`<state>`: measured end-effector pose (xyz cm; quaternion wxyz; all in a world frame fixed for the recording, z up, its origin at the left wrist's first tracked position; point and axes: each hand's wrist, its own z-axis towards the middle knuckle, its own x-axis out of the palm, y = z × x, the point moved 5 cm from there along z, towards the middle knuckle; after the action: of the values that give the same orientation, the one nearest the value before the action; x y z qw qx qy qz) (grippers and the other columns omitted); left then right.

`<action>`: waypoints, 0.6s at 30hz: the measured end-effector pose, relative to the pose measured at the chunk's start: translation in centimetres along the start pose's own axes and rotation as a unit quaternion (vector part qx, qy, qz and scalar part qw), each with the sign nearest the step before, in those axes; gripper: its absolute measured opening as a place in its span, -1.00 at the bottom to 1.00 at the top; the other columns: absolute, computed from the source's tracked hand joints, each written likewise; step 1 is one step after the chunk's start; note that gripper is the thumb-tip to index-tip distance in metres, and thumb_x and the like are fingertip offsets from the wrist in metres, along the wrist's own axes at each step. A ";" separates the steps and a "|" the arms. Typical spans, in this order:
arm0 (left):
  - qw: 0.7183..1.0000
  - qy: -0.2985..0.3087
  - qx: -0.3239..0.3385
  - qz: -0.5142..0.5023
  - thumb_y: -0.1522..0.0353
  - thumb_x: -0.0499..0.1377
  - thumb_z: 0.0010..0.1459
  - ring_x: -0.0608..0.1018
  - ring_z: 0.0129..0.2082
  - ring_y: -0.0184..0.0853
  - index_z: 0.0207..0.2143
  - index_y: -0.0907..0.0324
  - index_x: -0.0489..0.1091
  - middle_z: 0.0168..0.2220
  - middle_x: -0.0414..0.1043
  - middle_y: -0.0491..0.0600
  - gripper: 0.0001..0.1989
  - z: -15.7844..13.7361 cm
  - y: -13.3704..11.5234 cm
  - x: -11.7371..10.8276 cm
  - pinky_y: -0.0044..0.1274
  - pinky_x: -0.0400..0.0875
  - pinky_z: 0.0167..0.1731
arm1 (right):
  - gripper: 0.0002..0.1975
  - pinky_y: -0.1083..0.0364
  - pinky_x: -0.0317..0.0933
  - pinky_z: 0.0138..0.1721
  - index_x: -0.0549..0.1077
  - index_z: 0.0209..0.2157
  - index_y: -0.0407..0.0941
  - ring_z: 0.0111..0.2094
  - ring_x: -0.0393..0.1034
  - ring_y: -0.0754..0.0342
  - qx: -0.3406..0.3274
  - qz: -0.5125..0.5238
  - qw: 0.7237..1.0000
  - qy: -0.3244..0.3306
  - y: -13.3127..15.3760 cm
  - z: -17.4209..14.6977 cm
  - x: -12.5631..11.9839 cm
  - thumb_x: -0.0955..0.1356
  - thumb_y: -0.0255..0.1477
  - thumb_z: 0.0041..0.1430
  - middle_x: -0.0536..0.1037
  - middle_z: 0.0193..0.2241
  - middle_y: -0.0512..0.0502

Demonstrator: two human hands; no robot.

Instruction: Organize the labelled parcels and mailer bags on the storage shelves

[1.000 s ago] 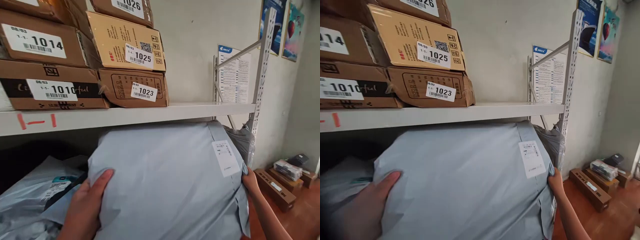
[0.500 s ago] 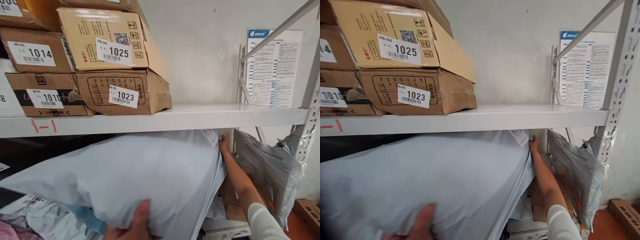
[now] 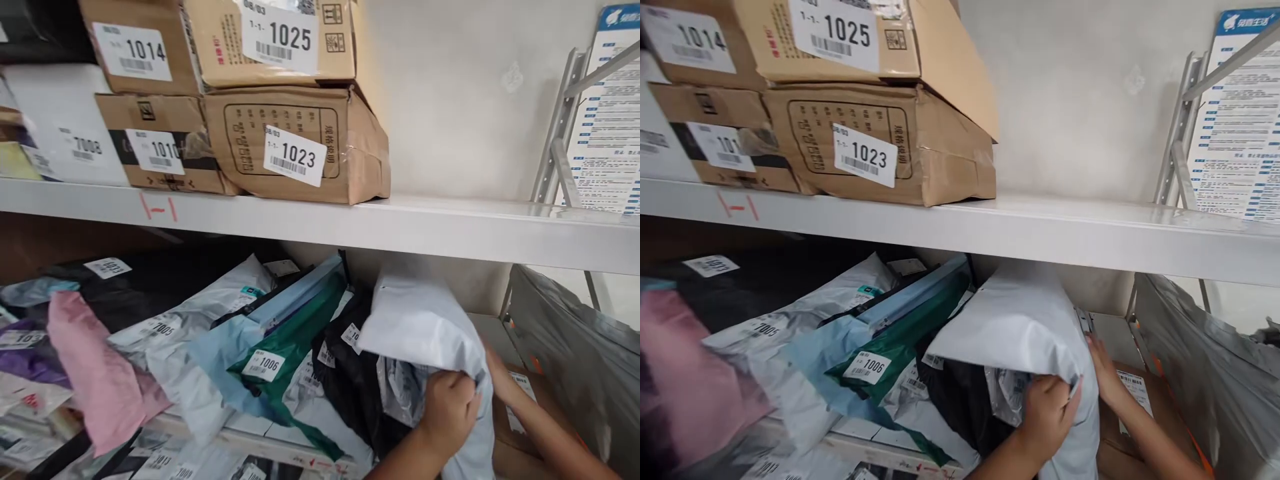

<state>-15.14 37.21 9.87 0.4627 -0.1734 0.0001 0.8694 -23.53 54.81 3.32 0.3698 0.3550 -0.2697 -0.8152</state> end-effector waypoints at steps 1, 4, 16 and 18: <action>0.998 0.043 0.016 -0.030 0.45 0.10 0.26 0.46 -0.64 -0.38 -0.56 0.11 0.25 -0.62 0.42 -0.09 -0.70 0.3 0.0 0.7 -0.46 0.15 -0.55 | -0.31 -0.22 0.39 0.17 0.47 0.21 -0.09 0.18 0.46 -0.23 -0.008 0.021 1.000 -0.006 0.5 -2.2 -1.2 0.11 0.11 0.44 0.57 0.15 -0.31; 0.973 0.189 0.051 -0.122 0.33 0.17 0.20 0.50 -0.56 -0.33 -0.48 0.11 0.28 -0.54 0.49 -0.06 -0.81 0.5 0.3 2.3 -0.46 0.20 -0.53 | 0.09 -0.23 0.33 0.23 0.11 0.46 -0.13 0.34 0.26 -0.40 -0.084 0.011 0.996 -0.030 2.4 -7.6 -2.8 0.32 0.31 0.14 0.29 0.37 -0.40; 0.902 0.300 -0.131 -0.281 0.52 0.06 0.18 0.59 0.03 -0.09 -0.24 0.12 0.54 -0.08 0.61 0.10 -0.72 -2.2 2.8 -2.4 -0.20 0.41 0.21 | -0.23 -0.12 0.39 -0.10 0.59 -0.07 -0.19 -0.21 0.53 -0.28 0.114 -0.101 0.936 -0.318 5.3 -9.6 -1.5 0.45 0.14 -0.15 0.67 -0.23 -0.26; 0.969 0.154 -0.148 -0.126 0.49 0.17 0.19 0.50 0.20 0.03 -0.20 0.06 0.58 0.05 0.58 0.08 -0.77 -5.3 4.5 -4.7 0.03 0.17 0.35 | -0.31 -0.12 0.37 -0.11 0.62 -0.16 -0.19 -0.22 0.52 -0.29 0.152 -0.060 0.921 -0.352 5.4 -9.8 -2.1 0.45 0.08 -0.17 0.68 -0.28 -0.24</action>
<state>-14.79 29.96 5.61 0.5320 -0.3705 -0.0791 0.7573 -12.66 51.60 1.96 0.1430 0.1123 -0.4816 -0.8573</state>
